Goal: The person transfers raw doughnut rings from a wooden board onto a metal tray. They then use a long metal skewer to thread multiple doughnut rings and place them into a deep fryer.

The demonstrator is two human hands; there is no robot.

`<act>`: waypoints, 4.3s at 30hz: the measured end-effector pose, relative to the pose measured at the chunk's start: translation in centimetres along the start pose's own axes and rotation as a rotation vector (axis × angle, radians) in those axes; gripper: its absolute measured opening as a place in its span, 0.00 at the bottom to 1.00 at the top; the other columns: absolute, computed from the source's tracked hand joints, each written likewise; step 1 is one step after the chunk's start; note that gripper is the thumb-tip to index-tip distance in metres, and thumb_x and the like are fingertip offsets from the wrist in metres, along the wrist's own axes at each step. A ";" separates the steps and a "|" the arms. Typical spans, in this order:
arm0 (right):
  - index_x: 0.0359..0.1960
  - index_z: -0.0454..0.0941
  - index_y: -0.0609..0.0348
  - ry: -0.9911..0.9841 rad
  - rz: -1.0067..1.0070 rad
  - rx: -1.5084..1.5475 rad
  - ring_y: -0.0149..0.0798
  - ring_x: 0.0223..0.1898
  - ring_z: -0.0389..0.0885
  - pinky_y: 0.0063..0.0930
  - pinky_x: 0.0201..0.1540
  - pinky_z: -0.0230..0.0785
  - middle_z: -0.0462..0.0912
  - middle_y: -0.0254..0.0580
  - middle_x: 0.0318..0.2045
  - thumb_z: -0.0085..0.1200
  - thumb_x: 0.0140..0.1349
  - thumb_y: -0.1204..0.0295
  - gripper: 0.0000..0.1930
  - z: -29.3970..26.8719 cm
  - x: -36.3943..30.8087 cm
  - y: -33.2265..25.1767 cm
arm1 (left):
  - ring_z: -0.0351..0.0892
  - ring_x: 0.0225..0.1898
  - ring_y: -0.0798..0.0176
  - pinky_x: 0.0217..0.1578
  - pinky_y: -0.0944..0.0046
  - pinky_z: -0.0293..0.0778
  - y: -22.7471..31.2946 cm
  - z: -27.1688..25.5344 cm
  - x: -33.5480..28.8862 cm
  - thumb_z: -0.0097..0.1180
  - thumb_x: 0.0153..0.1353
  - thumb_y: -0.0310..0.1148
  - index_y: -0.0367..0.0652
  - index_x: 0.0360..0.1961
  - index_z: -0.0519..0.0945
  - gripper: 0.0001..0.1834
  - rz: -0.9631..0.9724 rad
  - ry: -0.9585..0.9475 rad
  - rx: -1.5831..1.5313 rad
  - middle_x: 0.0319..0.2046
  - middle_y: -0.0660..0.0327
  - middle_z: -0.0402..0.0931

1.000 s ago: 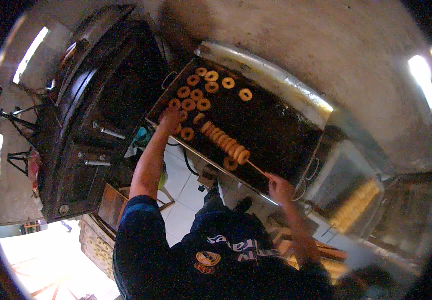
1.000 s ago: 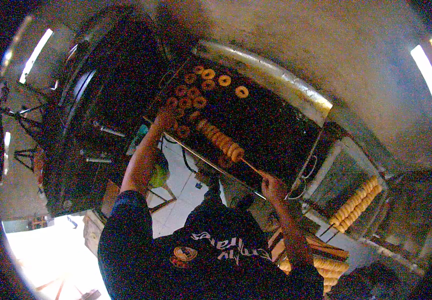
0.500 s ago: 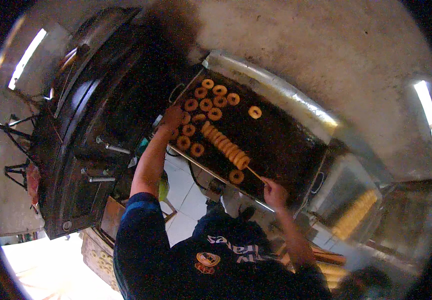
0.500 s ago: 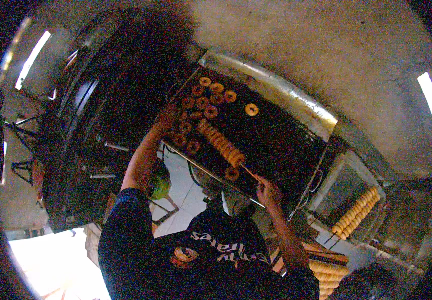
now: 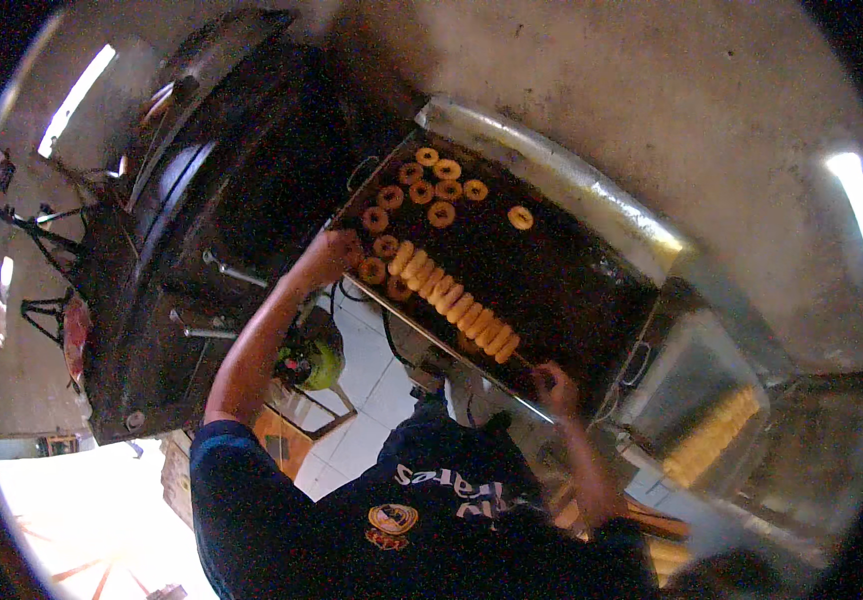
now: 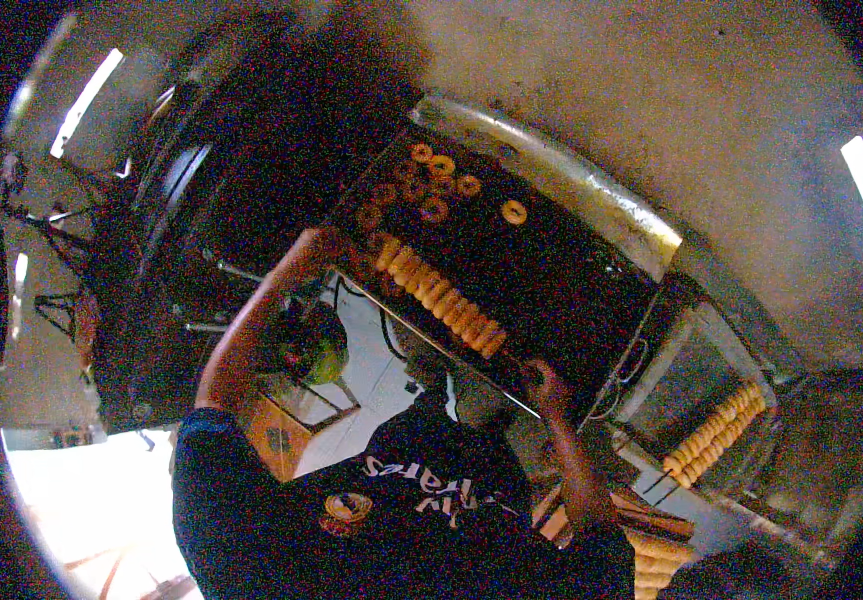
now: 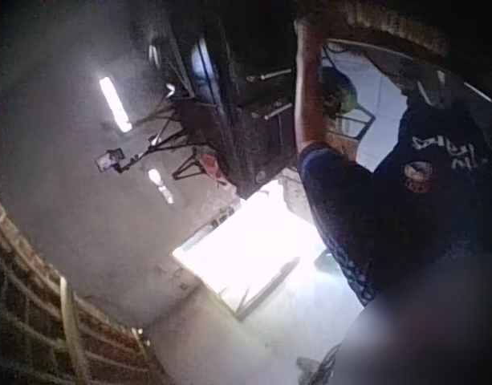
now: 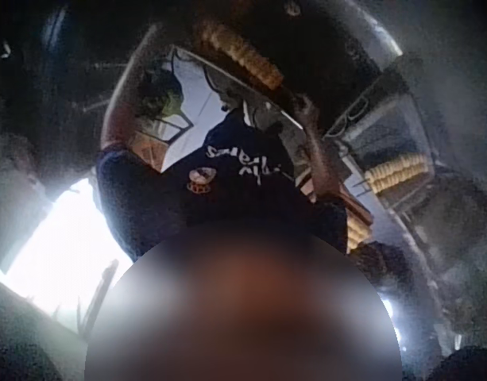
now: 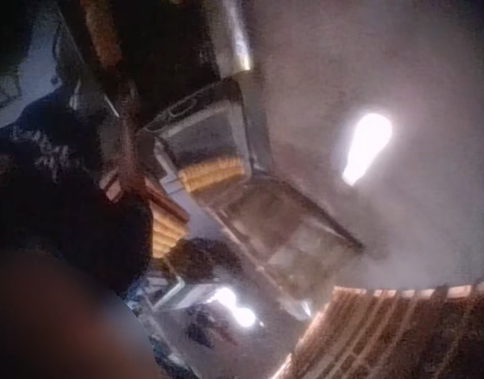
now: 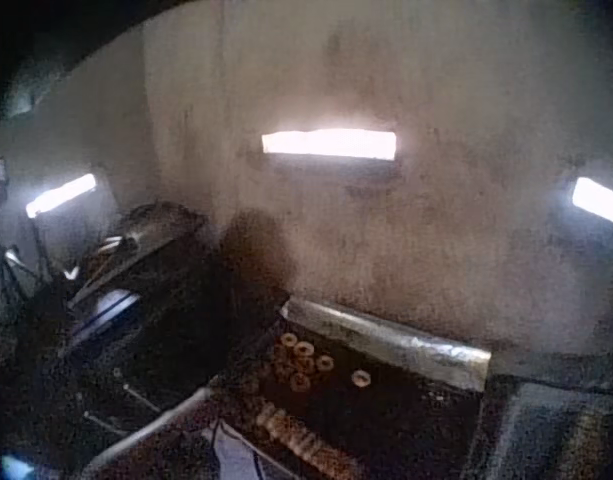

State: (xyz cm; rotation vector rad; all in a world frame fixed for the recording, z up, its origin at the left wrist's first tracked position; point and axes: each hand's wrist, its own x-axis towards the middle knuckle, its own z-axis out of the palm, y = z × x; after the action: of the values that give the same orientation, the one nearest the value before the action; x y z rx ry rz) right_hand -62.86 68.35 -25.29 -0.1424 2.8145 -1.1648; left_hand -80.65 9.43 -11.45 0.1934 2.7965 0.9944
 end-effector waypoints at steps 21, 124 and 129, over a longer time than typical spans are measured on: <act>0.43 0.82 0.47 -0.105 -0.064 -0.008 0.52 0.32 0.87 0.46 0.32 0.76 0.87 0.42 0.29 0.60 0.67 0.62 0.08 -2.4 0.9 -2.8 | 0.79 0.51 0.31 0.44 0.43 0.80 -6.7 10.1 -1.2 0.56 0.64 0.33 0.38 0.58 0.76 0.22 -0.065 0.039 0.105 0.49 0.38 0.76; 0.38 0.86 0.54 0.685 1.097 -0.725 0.59 0.45 0.78 0.55 0.44 0.73 0.81 0.53 0.42 0.60 0.64 0.50 0.19 -7.7 -19.6 16.8 | 0.85 0.36 0.38 0.37 0.45 0.79 26.5 29.6 -6.4 0.59 0.67 0.38 0.39 0.39 0.84 0.12 0.468 -0.292 0.246 0.33 0.44 0.84; 0.47 0.81 0.59 1.113 0.733 0.013 0.54 0.38 0.84 0.49 0.37 0.75 0.84 0.53 0.37 0.55 0.71 0.63 0.13 -9.2 -17.0 8.3 | 0.85 0.36 0.36 0.41 0.40 0.82 17.9 32.1 -1.3 0.54 0.66 0.34 0.37 0.33 0.83 0.11 0.513 -0.522 0.618 0.33 0.41 0.84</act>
State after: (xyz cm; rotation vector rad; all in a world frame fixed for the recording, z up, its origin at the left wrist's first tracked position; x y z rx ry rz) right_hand -47.56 82.71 -23.81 1.8802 3.0223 -1.2455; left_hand -71.78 42.68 -24.41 1.1050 2.4877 0.0602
